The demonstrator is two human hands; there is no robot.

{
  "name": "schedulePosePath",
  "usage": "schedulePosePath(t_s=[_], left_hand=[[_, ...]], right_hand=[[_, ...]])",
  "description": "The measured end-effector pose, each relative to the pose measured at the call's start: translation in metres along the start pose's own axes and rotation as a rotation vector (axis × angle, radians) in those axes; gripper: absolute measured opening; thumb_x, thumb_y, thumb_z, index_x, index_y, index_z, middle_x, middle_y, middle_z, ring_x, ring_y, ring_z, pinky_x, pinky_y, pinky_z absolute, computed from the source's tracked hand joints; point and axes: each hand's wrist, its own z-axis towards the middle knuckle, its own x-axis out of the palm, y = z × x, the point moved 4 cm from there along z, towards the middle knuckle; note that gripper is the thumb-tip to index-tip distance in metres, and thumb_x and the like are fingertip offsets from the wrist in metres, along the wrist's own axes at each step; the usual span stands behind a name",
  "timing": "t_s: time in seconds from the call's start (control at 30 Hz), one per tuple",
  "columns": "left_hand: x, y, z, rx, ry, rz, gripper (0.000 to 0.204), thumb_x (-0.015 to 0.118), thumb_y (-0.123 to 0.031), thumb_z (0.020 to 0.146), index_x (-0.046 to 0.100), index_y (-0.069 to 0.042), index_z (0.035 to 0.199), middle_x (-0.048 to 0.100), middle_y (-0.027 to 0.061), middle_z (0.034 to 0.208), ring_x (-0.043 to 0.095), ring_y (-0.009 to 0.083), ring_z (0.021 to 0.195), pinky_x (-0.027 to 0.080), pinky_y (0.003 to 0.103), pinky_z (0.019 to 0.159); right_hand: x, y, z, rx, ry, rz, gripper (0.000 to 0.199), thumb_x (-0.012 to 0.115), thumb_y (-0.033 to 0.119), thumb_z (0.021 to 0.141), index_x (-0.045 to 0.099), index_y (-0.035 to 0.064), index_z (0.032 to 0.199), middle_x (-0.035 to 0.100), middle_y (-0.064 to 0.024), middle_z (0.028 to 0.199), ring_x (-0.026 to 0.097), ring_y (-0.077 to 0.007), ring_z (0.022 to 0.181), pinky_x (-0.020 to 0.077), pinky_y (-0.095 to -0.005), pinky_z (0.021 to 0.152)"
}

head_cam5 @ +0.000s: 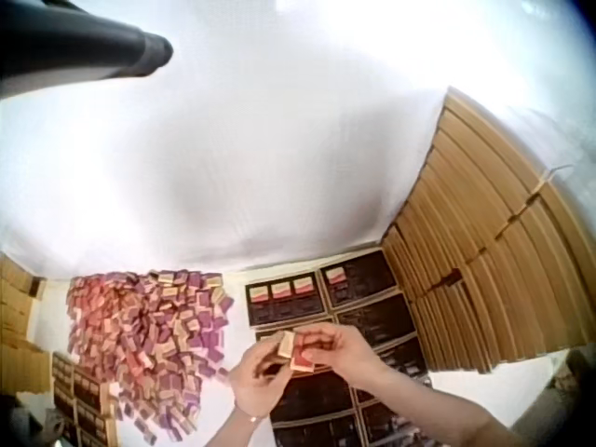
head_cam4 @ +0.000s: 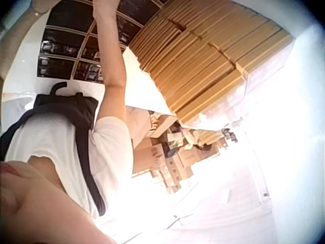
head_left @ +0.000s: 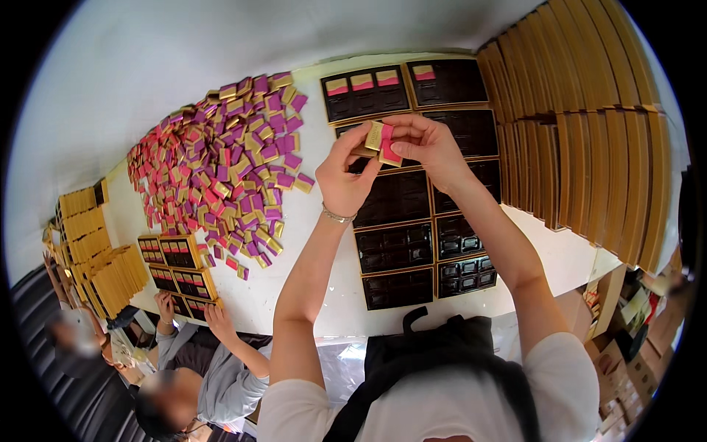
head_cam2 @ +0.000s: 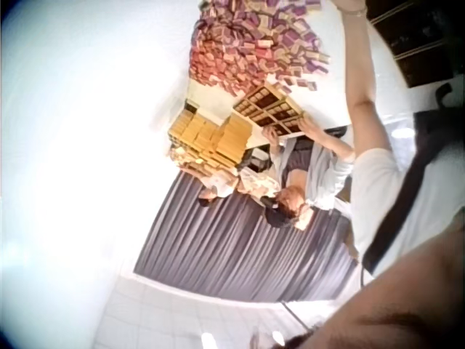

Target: The person places small pink and gold wrapped items into the compartments of black trays with gold borders. They then cover the filled trays with clear plastic sheets and stack them on the table. The person also handles stacks of empty trays and plastic sheets during the process.

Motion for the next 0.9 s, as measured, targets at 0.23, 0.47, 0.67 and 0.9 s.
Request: schedulePosePath(t_s=[0.23,0.47,0.67,0.9], left_hand=[[0.043,0.027,0.02,-0.37,0.1,-0.369,0.031,0.062,0.015,0.078,0.061,0.003,0.107,0.065,0.0093,0.101,0.064,0.0147,0.088,0.054,0.026,0.076],[0.089,0.046,0.052,-0.268,0.434,0.483,0.026,0.067,0.0,0.074,0.066,-0.001,0.101,0.071,0.0122,0.087,0.07,0.0162,0.077,0.055,0.026,0.07],[0.128,0.059,0.065,-0.162,0.501,0.867,0.014,0.067,-0.011,0.078,0.071,-0.009,0.091,0.071,0.0075,0.085,0.068,0.0262,0.075,0.055,0.035,0.07],[0.133,0.059,0.045,0.195,0.475,1.069,0.013,0.068,-0.017,0.079,0.072,-0.014,0.09,0.064,0.0059,0.087,0.066,0.0272,0.077,0.053,0.039,0.066]], right_hand=[[-0.048,0.011,-0.006,-0.044,-0.036,-0.114,0.041,0.066,-0.005,0.078,0.06,0.0007,0.118,0.066,-0.0075,0.1,0.062,-0.0108,0.087,0.0509,-0.0246,0.077],[-0.137,0.004,-0.008,-0.221,-0.452,-0.759,0.025,0.073,0.001,0.072,0.068,0.0002,0.097,0.059,-0.0096,0.107,0.064,-0.0195,0.084,0.0518,-0.03,0.075],[-0.139,0.007,-0.021,-0.388,-0.526,-0.936,0.015,0.072,0.001,0.074,0.065,0.0026,0.088,0.062,-0.0096,0.094,0.063,-0.0229,0.082,0.0502,-0.0328,0.071],[-0.148,-0.006,-0.029,-0.235,-0.697,-0.686,0.016,0.067,-0.002,0.078,0.065,0.0001,0.093,0.066,-0.01,0.087,0.064,-0.0223,0.078,0.0502,-0.0309,0.072]])
